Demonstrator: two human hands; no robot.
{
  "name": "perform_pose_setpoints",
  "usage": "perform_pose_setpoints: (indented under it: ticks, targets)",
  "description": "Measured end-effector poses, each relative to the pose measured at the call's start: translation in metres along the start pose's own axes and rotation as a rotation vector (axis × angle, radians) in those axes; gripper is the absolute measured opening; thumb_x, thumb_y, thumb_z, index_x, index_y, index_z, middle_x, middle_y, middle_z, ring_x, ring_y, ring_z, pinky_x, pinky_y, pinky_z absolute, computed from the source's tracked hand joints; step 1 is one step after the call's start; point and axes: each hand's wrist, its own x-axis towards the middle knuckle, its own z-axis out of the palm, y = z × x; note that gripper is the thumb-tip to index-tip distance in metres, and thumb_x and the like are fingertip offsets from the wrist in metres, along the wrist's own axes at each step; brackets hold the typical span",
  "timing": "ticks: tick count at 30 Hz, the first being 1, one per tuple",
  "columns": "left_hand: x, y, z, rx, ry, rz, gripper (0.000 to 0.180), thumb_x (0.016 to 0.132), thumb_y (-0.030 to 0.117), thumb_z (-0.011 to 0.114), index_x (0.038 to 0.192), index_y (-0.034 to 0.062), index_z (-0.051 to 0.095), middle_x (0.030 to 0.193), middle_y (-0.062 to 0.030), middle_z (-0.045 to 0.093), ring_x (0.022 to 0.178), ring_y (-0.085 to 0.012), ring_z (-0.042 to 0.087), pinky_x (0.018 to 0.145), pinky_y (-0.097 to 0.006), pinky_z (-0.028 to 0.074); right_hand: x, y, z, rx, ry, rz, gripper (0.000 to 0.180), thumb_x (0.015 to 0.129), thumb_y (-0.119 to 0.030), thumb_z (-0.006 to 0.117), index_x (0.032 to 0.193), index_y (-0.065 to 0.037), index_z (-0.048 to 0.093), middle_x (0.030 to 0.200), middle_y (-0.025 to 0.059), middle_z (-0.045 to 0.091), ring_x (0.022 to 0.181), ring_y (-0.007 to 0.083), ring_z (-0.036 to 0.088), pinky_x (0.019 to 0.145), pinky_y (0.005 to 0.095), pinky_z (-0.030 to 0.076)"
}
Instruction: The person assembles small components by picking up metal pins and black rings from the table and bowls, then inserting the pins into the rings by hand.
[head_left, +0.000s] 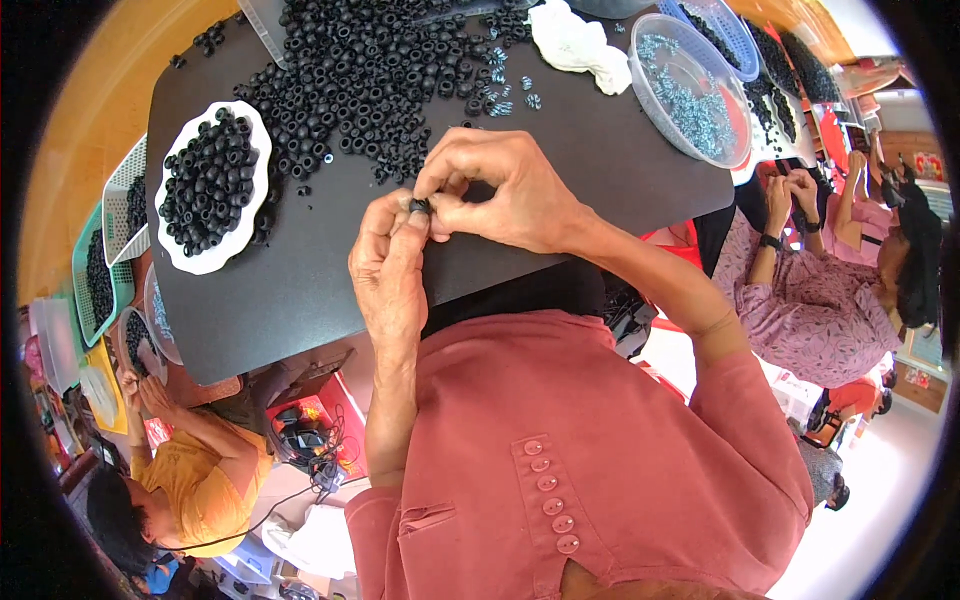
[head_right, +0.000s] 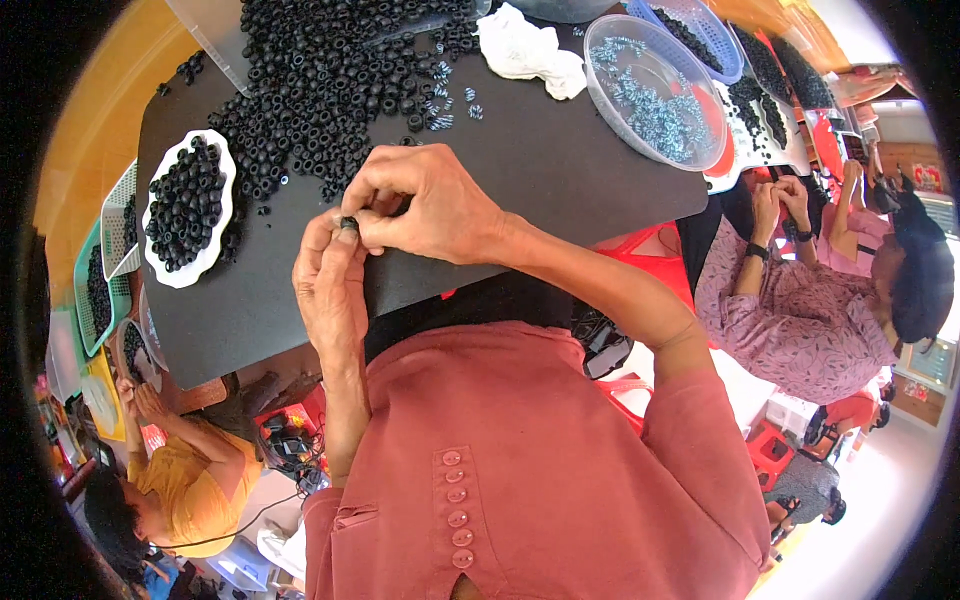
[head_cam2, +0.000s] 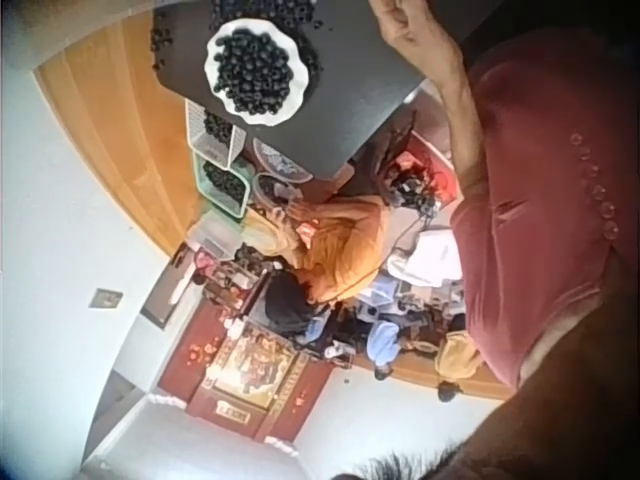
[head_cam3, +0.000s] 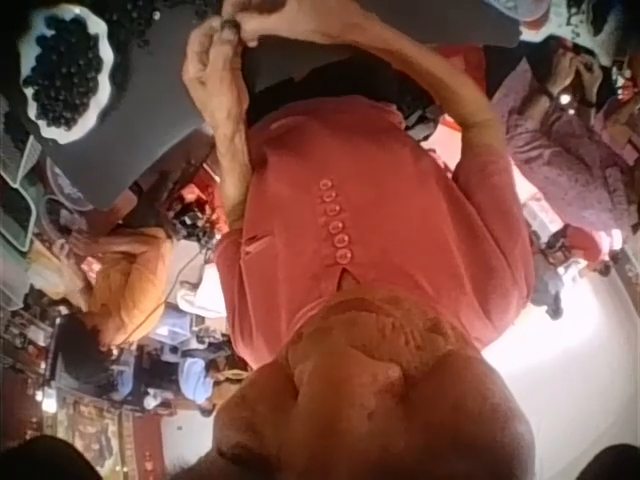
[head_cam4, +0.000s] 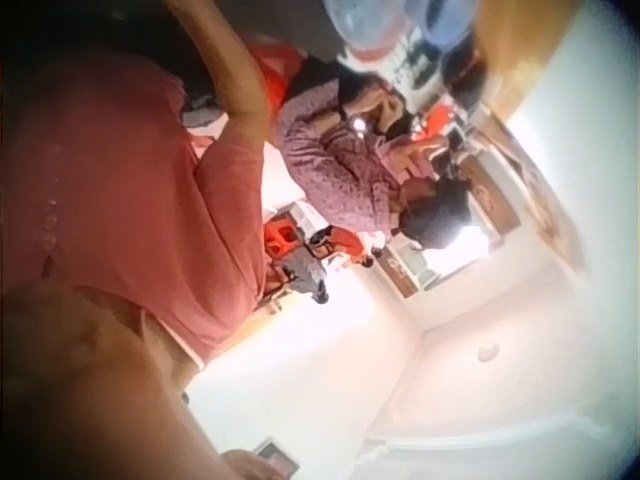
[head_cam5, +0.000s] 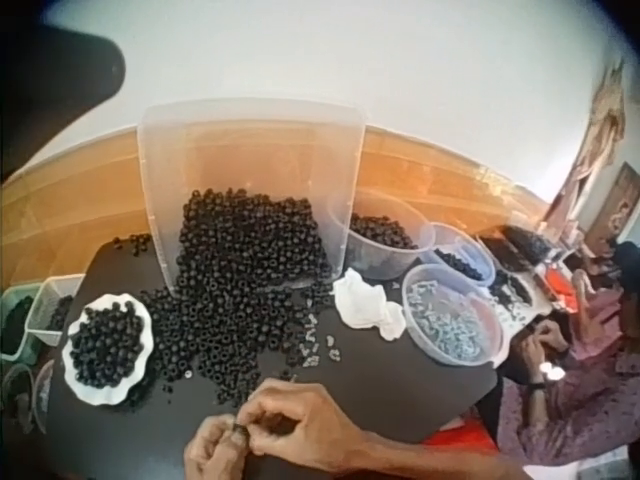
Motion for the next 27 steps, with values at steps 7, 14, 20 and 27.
perform_pose_setpoints:
  ticks: [7, 14, 20, 27]
  targets:
    - [-0.001, 0.001, 0.003, 0.048, -0.027, 0.036, 0.017, 0.092, 0.001, 0.051, 0.107, -0.0047, 0.057, 0.086, -0.0072, 0.063, 0.078, -0.0109, 0.058, 0.076, -0.025, 0.047, -0.010, 0.010, 0.001, 0.337, 0.014, 0.095, 0.012, 0.084, 0.011, 0.058, 0.092, 0.005, 0.064, 0.099, 0.0091, 0.059, 0.077, 0.0136, 0.063, 0.068, 0.0236, 0.052]
    - [-0.003, 0.001, 0.004, 0.170, -0.041, 0.033, 0.019, 0.093, 0.004, 0.050, 0.109, -0.0036, 0.058, 0.090, -0.0070, 0.062, 0.082, -0.0127, 0.056, 0.078, -0.026, 0.046, -0.014, 0.012, -0.002, 0.402, 0.007, 0.187, 0.013, 0.085, 0.009, 0.059, 0.096, 0.005, 0.065, 0.092, 0.0094, 0.062, 0.076, 0.0134, 0.063, 0.070, 0.0250, 0.053]
    - [-0.003, 0.002, 0.005, 0.211, -0.055, 0.011, 0.021, 0.092, 0.002, 0.049, 0.110, -0.0045, 0.058, 0.090, -0.0072, 0.063, 0.081, -0.0124, 0.057, 0.077, -0.026, 0.047, -0.011, 0.015, -0.001, 0.309, 0.039, 0.073, 0.010, 0.083, 0.004, 0.059, 0.090, 0.003, 0.066, 0.078, 0.0057, 0.065, 0.070, 0.0116, 0.066, 0.064, 0.0236, 0.053]
    - [-0.004, 0.000, 0.006, 0.227, -0.033, 0.055, 0.021, 0.091, 0.001, 0.052, 0.110, -0.0049, 0.059, 0.088, -0.0055, 0.062, 0.079, -0.0102, 0.057, 0.075, -0.024, 0.046, -0.009, 0.007, -0.006, 0.187, -0.029, 0.127, 0.012, 0.084, 0.006, 0.059, 0.093, 0.004, 0.066, 0.088, 0.0085, 0.063, 0.073, 0.0130, 0.065, 0.065, 0.0239, 0.053]
